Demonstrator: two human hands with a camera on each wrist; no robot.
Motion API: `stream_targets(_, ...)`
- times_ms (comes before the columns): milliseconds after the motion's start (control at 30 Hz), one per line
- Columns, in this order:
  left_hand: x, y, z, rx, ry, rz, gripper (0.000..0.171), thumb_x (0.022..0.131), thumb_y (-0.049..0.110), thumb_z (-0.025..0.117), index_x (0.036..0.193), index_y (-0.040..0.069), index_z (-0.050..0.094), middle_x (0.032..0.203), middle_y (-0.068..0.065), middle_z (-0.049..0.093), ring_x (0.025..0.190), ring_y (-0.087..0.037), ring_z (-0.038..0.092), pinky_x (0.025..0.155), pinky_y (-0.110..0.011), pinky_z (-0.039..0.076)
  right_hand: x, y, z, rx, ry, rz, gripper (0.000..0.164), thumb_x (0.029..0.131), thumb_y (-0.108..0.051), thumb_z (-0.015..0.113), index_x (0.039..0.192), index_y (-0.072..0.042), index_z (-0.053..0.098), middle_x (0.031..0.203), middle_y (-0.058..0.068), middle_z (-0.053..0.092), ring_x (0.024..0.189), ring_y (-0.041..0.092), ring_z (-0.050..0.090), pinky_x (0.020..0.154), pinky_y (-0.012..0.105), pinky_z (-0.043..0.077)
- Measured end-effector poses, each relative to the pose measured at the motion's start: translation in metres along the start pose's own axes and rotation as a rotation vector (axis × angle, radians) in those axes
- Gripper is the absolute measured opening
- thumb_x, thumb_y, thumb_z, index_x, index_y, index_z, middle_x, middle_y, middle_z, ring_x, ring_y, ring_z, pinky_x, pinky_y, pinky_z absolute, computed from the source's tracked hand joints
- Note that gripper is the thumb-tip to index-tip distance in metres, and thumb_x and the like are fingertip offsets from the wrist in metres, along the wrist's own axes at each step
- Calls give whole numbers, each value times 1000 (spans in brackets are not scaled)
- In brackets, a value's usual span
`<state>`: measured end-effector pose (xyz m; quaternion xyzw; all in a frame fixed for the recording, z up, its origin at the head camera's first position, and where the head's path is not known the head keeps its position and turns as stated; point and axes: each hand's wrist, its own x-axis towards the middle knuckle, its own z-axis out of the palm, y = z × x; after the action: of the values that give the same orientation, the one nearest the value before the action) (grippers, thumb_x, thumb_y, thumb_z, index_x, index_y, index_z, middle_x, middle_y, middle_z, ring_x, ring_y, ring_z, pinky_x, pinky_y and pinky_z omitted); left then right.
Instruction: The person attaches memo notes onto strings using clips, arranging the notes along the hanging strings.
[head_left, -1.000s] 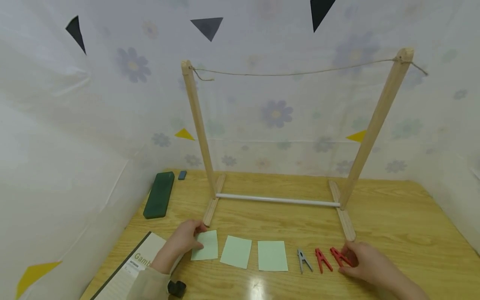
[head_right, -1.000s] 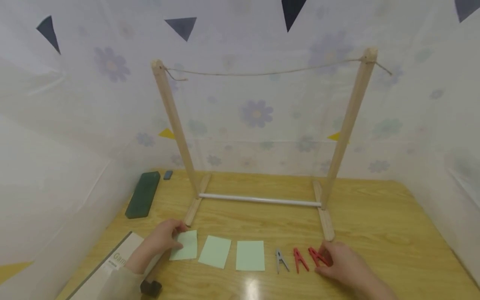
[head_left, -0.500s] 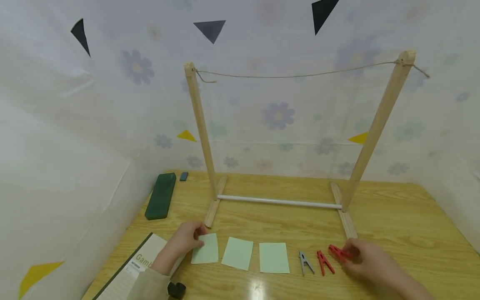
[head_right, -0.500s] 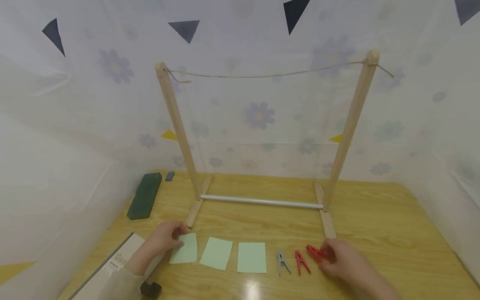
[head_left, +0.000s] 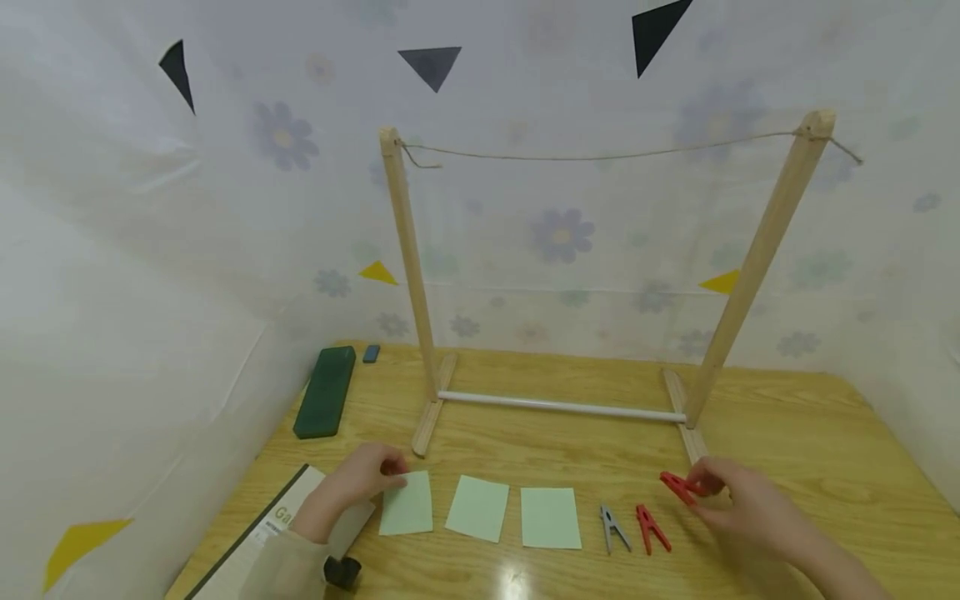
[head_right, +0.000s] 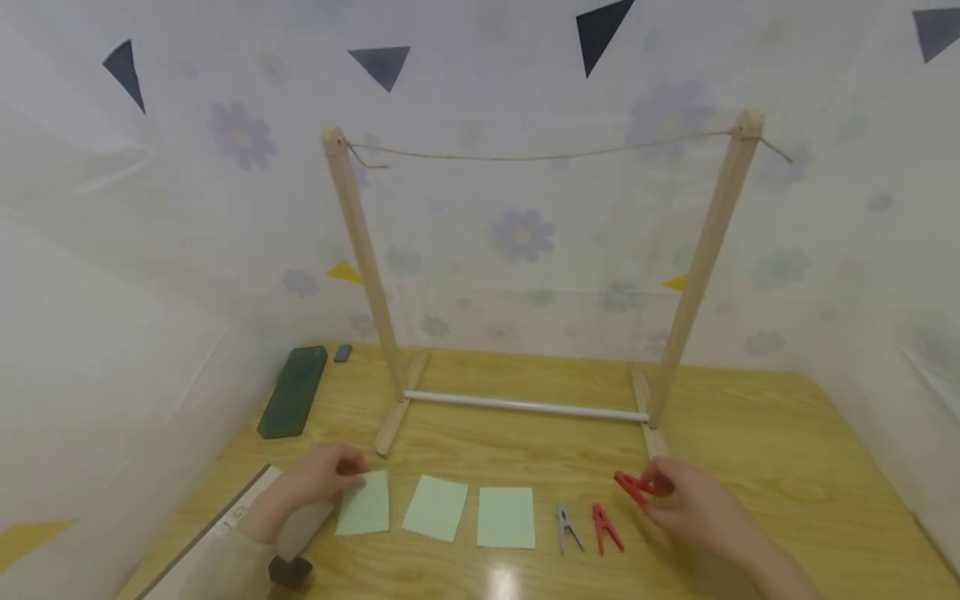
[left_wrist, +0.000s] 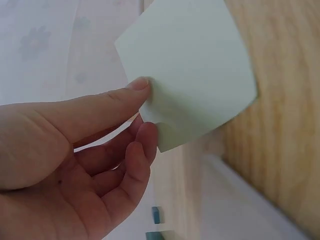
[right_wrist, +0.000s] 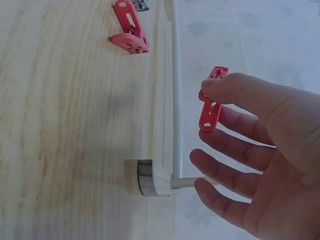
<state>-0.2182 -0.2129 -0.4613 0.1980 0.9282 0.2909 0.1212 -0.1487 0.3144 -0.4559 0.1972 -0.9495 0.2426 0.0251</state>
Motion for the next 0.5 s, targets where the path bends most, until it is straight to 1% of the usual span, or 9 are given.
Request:
stream_targets(100,0,2,-6,21,3,2,5,88,11,74,85,10,71,77,4,62,70,-8,51,62,-22,43,4,-1,-1,-19,56,-76,29,75,-13,85,91,-21,63,84,-15,63,72,-1,57,59,26,50)
stream_targets(167,0,5,-10,15,10,7,5,88,12,74,84,10,71,77,4,62,70,-8,51,62,-23,43,8,-2,-3,-30,76,-112,30,73,-11,85,92,-20,63,83,-13,64,71,1,57,59,26,50)
stream_targets(300,1,11,-17,-2,15,31,6,90,13,72,85,10,71,77,4,63,69,-7,51,61,-23,43,15,-8,-11,-43,64,-103,30,74,-11,84,94,-19,62,85,-11,65,72,4,59,60,27,51)
stream_targets(367,2,13,-20,-32,15,46,6,91,13,71,87,9,71,79,3,64,70,-6,52,62,-22,44,19,-13,-15,-56,52,-76,29,76,-13,83,94,-20,62,85,-13,63,73,2,57,60,26,50)
stream_targets(500,4,19,-25,-91,19,58,8,93,17,70,92,9,71,84,2,67,73,-6,55,64,-22,47,30,-25,-22,-83,74,-74,27,77,-14,83,93,-20,63,85,-16,62,74,-1,54,61,25,48)
